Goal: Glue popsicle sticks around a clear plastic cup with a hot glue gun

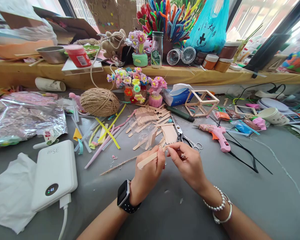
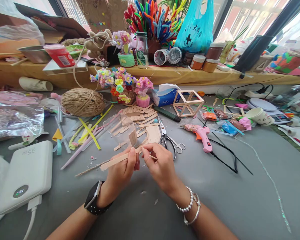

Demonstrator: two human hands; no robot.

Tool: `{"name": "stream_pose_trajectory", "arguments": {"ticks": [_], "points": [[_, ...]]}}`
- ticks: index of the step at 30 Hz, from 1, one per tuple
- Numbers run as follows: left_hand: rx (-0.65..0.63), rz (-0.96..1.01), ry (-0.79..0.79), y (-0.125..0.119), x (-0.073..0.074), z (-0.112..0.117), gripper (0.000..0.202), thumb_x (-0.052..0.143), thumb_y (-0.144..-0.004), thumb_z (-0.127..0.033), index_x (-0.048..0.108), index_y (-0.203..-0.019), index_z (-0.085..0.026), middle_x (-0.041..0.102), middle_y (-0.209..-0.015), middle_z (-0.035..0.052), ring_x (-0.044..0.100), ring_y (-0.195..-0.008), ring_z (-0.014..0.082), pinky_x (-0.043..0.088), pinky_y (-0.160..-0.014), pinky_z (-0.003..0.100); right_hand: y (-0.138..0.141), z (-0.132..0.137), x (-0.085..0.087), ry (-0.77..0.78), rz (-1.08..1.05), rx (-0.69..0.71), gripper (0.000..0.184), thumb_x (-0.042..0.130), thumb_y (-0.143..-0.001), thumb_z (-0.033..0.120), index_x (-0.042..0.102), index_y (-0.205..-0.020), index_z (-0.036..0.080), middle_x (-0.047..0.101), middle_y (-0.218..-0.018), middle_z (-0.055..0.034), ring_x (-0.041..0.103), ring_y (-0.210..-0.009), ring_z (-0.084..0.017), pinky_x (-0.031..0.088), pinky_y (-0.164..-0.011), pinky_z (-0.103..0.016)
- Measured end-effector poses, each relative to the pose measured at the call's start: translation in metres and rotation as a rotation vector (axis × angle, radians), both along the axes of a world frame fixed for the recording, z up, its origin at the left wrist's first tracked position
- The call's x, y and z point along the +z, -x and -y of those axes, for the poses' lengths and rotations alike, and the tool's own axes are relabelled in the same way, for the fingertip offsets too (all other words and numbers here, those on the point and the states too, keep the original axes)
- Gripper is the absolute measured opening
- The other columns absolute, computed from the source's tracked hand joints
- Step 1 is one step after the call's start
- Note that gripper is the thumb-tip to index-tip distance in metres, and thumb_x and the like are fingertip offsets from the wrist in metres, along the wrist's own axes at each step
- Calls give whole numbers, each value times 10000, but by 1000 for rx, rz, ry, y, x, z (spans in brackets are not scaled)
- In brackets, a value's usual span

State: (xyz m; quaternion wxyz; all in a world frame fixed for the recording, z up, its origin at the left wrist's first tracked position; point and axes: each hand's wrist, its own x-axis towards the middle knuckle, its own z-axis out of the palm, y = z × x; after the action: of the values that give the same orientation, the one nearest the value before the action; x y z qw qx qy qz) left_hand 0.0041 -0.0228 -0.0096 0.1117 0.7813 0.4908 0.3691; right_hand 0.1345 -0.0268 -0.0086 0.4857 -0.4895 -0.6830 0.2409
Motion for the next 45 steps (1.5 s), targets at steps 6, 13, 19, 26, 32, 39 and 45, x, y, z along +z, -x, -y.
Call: {"name": "stream_pose_trajectory", "arguments": {"ticks": [6,13,19,26,32,39,45], "points": [[22,-60,-49,1,-2,-2,441,232,-885,-177,392,-475,-208,499,-456,-14,510,-476,112,405,-552,236,-3,-4,2,36,-37,87,124,484,-830,216,600,-840,173,657,-750,-26,618,-648,-115,496,-541,-200],[85,-173,-196,2,-4,-4,400,277,-884,-165,446,-522,-191,500,-479,-11,483,-436,111,367,-490,238,-11,-5,5,-156,263,125,226,474,-833,160,557,-1043,148,655,-905,-63,612,-821,-142,504,-698,-252],[120,-280,-346,0,-5,-5,340,303,-878,-171,478,-587,-182,504,-456,-13,482,-413,123,323,-452,252,-9,-5,-1,-310,497,59,248,398,-875,160,587,-1028,110,669,-869,-92,628,-800,-150,502,-679,-243],[76,-282,-349,-2,-11,-6,320,324,-875,-174,457,-583,-186,493,-456,-19,463,-408,113,298,-448,246,-8,-4,-3,-353,650,-3,291,336,-886,150,594,-1003,83,664,-798,-95,630,-722,-143,473,-591,-209],[72,-286,-356,-3,-14,-6,323,315,-879,-189,431,-578,-196,473,-447,-21,429,-396,116,281,-442,243,-4,-4,-3,-464,726,-101,242,387,-873,171,613,-904,89,632,-681,-57,575,-557,-112,397,-488,-216],[59,-303,-439,-1,-12,-5,336,330,-865,-194,401,-537,-204,446,-412,-14,401,-380,127,272,-437,255,2,0,-4,-527,737,-167,176,444,-847,164,605,-867,96,602,-630,-34,532,-521,-104,370,-493,-232],[47,-293,-453,-1,-8,-4,341,327,-864,-187,389,-529,-206,422,-409,-23,393,-379,124,272,-442,254,3,1,-2,-514,690,-188,161,434,-848,171,587,-811,135,573,-596,-11,498,-485,-90,350,-472,-229]]}}
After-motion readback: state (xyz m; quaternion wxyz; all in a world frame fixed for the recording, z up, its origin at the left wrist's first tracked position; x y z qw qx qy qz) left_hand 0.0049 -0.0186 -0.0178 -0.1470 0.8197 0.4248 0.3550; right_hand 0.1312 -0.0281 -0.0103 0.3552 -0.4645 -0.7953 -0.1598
